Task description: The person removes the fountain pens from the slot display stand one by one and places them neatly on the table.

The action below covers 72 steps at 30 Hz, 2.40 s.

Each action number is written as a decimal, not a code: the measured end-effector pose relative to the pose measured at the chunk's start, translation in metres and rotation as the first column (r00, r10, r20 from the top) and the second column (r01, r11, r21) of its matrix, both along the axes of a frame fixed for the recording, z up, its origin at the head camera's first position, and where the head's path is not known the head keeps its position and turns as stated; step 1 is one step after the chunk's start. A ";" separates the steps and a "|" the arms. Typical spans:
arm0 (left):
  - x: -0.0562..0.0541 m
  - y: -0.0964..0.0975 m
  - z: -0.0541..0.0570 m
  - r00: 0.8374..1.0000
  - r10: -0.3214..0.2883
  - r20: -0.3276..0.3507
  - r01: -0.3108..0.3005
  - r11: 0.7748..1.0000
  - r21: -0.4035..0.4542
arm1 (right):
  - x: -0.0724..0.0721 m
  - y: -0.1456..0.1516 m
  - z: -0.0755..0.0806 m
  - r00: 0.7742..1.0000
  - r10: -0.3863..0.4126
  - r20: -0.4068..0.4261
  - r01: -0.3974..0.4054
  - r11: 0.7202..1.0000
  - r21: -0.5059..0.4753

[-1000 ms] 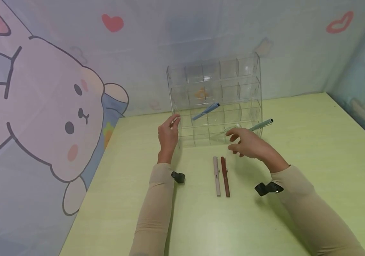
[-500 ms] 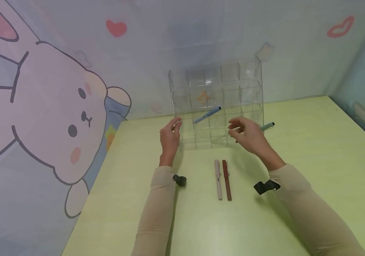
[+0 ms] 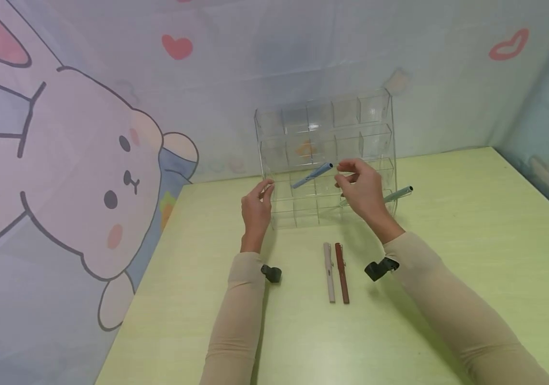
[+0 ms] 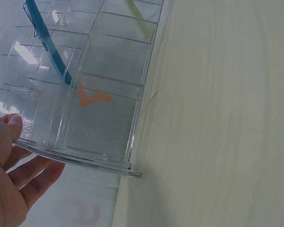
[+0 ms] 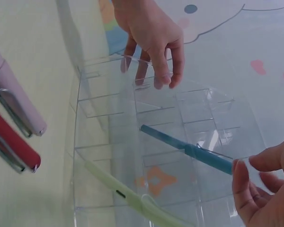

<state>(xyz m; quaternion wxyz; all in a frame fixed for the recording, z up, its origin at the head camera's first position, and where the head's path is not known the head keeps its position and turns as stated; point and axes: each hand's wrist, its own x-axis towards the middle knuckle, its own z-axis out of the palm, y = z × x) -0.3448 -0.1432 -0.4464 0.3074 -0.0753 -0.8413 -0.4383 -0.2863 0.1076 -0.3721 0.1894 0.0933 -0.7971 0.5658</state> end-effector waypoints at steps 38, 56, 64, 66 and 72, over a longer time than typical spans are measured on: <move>0.000 0.001 0.002 1.000 0.004 0.004 -0.004 1.000 -0.004 | -0.034 -0.030 0.012 0.941 0.088 0.328 -0.084 0.996 -0.026; -0.001 0.001 0.001 1.000 0.019 0.022 -0.019 1.000 -0.009 | -0.040 -0.030 0.006 0.947 0.093 0.306 -0.075 0.995 -0.072; -0.003 0.001 0.003 1.000 0.018 0.013 -0.017 1.000 -0.004 | -0.037 -0.030 0.006 0.959 0.082 0.273 -0.046 0.990 -0.136; -0.003 0.001 0.003 1.000 0.014 0.010 -0.014 1.000 -0.004 | -0.036 -0.030 0.006 0.965 0.065 0.254 -0.028 0.989 -0.145; -0.001 0.001 0.003 1.000 0.007 0.013 -0.007 1.000 -0.007 | -0.032 -0.025 0.005 0.984 0.017 0.179 0.015 0.985 -0.174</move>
